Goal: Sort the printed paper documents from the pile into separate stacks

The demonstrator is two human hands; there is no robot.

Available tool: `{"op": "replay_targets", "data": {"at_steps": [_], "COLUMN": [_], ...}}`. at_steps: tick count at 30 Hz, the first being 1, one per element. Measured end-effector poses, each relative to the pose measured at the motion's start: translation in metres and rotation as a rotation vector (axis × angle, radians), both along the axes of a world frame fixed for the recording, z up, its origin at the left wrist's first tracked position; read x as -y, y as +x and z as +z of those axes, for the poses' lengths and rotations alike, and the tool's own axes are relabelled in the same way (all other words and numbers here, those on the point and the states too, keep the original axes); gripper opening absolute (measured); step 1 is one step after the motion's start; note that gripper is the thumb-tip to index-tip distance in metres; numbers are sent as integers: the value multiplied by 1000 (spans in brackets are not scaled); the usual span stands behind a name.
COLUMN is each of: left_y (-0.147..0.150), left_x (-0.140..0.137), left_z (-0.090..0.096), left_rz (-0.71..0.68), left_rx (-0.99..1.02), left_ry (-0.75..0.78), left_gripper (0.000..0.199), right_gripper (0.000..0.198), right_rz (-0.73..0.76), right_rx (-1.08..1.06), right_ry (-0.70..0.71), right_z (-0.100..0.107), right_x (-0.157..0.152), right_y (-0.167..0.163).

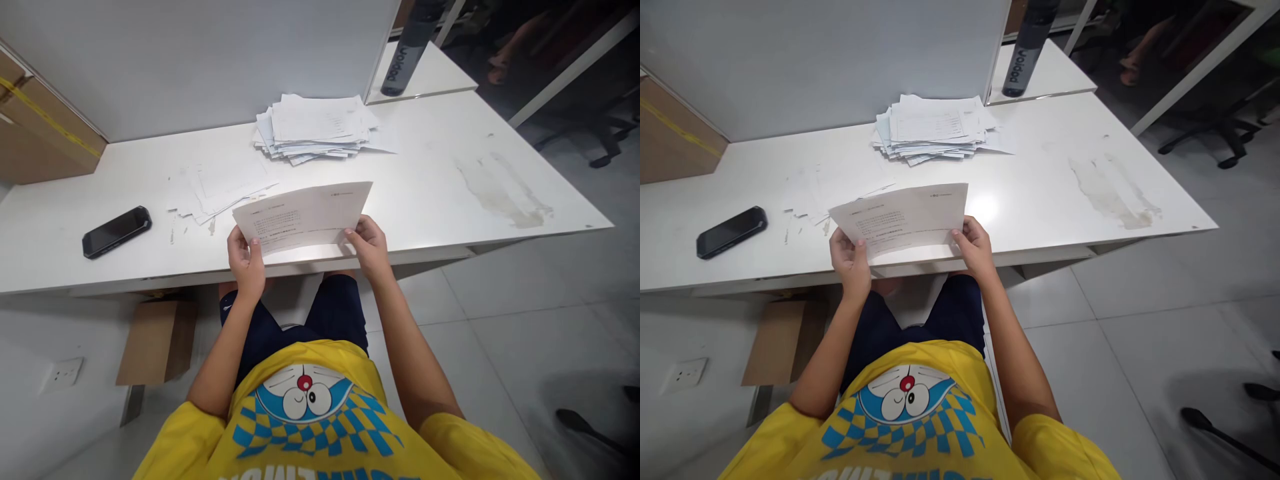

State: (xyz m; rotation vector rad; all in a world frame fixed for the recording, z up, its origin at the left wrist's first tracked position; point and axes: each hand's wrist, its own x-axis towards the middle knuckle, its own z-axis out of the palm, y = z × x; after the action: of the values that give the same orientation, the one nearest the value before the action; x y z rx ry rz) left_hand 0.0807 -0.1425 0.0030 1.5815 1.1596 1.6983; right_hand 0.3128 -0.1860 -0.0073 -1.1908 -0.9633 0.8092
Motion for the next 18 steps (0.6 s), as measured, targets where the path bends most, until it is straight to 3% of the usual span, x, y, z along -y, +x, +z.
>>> {"op": "replay_targets", "data": {"at_steps": [5, 11, 14, 18], "left_y": [-1, -27, -48, -67], "left_x": [3, -2, -13, -32], "left_z": [11, 32, 29, 14], "left_rz": [-30, 41, -69, -163], "left_rx": [-52, -212, -308, -621], "left_ry": [-99, -242, -295, -200], "left_gripper": [46, 33, 30, 42], "right_gripper": [17, 29, 30, 30], "right_rz": [2, 260, 281, 344], "right_rx": [75, 44, 39, -18], "right_ry": [-131, -382, -479, -528], "right_z": [5, 20, 28, 25], "right_x": [0, 27, 46, 61], "right_y": [1, 6, 2, -13]}}
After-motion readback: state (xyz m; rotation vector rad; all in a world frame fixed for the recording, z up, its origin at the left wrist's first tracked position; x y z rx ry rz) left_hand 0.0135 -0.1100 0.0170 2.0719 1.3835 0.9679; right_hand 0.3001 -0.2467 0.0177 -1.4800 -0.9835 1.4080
